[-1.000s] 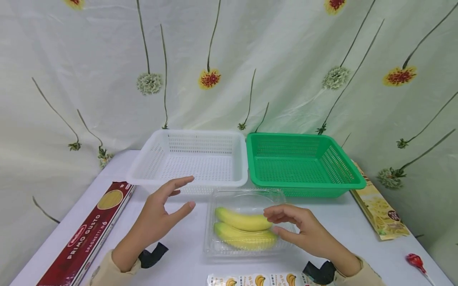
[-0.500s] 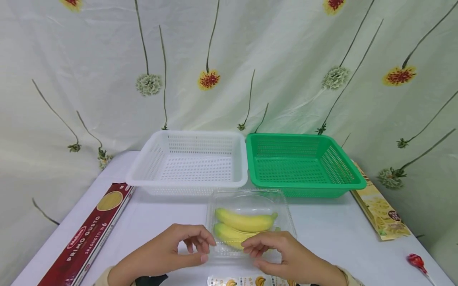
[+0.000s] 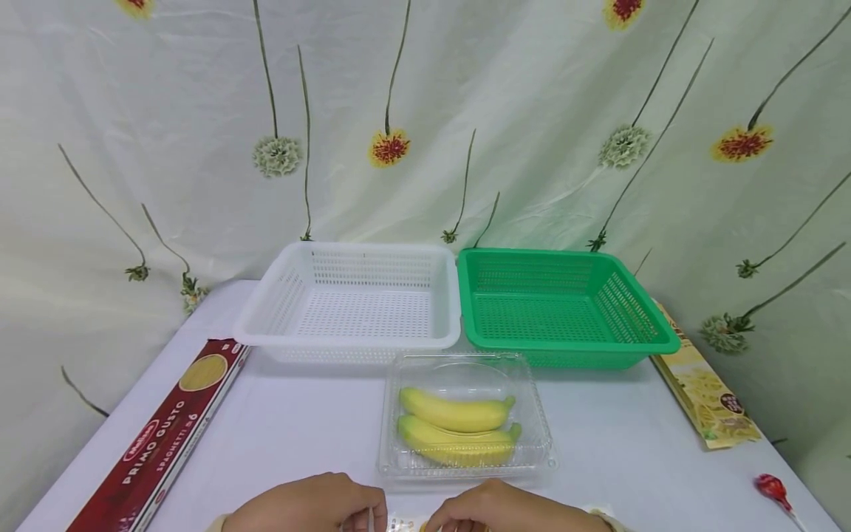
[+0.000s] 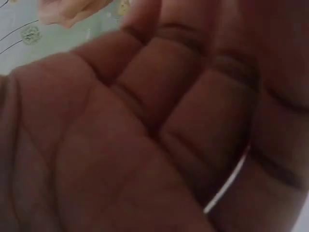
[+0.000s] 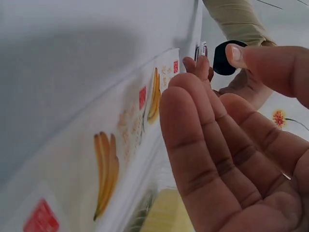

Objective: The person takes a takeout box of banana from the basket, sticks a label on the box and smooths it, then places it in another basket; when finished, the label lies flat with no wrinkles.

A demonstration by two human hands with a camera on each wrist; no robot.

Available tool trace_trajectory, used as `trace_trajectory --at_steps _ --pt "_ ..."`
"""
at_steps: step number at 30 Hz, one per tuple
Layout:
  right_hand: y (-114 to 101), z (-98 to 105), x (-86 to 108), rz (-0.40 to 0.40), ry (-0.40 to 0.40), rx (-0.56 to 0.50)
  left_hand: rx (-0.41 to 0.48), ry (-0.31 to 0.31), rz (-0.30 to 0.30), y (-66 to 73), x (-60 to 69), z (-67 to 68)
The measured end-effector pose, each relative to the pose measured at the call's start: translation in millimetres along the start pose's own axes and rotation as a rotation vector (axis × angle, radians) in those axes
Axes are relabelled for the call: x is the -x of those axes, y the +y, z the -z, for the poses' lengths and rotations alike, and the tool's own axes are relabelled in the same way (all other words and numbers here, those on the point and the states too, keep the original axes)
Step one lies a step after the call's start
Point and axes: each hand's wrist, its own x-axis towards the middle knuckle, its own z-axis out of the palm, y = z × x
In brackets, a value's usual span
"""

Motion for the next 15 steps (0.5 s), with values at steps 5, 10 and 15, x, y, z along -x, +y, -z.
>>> trace_trajectory --at_steps 5,10,15 --pt "3 -10 -6.5 -0.029 -0.021 0.100 -0.062 0.025 0.122 -2.0 -6.1 -6.3" --pt "10 -11 -12.2 -0.035 -0.023 0.102 -0.039 0.030 0.174 1.7 -10.0 -9.2" --pt "22 -11 -13.9 -0.048 -0.013 0.000 0.003 0.051 0.153 1.7 -11.8 -8.1"
